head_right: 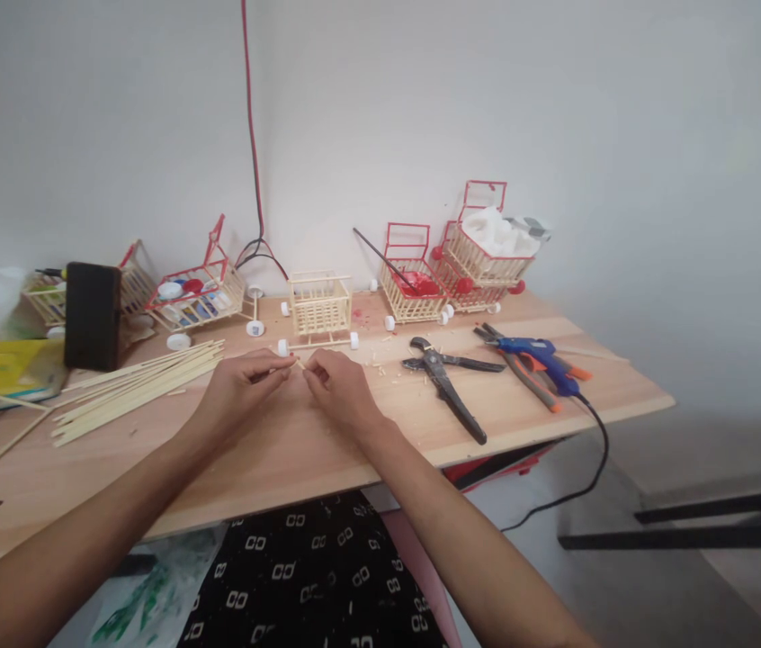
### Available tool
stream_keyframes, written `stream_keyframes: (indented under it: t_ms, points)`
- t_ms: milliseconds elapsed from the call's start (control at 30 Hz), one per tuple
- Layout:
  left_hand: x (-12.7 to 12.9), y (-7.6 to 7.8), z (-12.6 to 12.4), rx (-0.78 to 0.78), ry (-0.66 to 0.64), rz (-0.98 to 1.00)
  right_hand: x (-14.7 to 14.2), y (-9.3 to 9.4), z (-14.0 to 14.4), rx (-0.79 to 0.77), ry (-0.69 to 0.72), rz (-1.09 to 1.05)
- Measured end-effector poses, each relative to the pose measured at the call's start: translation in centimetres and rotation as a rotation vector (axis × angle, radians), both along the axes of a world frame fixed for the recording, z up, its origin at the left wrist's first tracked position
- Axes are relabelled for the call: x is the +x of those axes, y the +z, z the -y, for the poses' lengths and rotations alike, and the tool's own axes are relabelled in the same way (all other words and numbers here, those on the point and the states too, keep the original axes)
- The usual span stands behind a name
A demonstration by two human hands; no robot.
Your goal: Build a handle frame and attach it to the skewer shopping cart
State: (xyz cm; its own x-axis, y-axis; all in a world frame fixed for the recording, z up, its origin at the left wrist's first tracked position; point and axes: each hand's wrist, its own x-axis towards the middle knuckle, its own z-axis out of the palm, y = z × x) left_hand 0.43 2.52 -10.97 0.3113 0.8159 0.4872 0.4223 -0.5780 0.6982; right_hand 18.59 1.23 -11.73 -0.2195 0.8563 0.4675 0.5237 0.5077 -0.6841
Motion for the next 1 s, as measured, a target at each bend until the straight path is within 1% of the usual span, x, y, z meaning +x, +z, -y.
stream_keyframes:
  t_ms: [533, 1000]
  points:
    - [-0.10, 0.05, 0.03, 0.052, -0.026, -0.048, -0.07, -0.29, -0.03, -0.004, -0.005, 0.017]
    - [-0.11, -0.04, 0.00, 0.076, -0.011, -0.070, 0.00, -0.65, -0.17, 0.003, 0.003, 0.030]
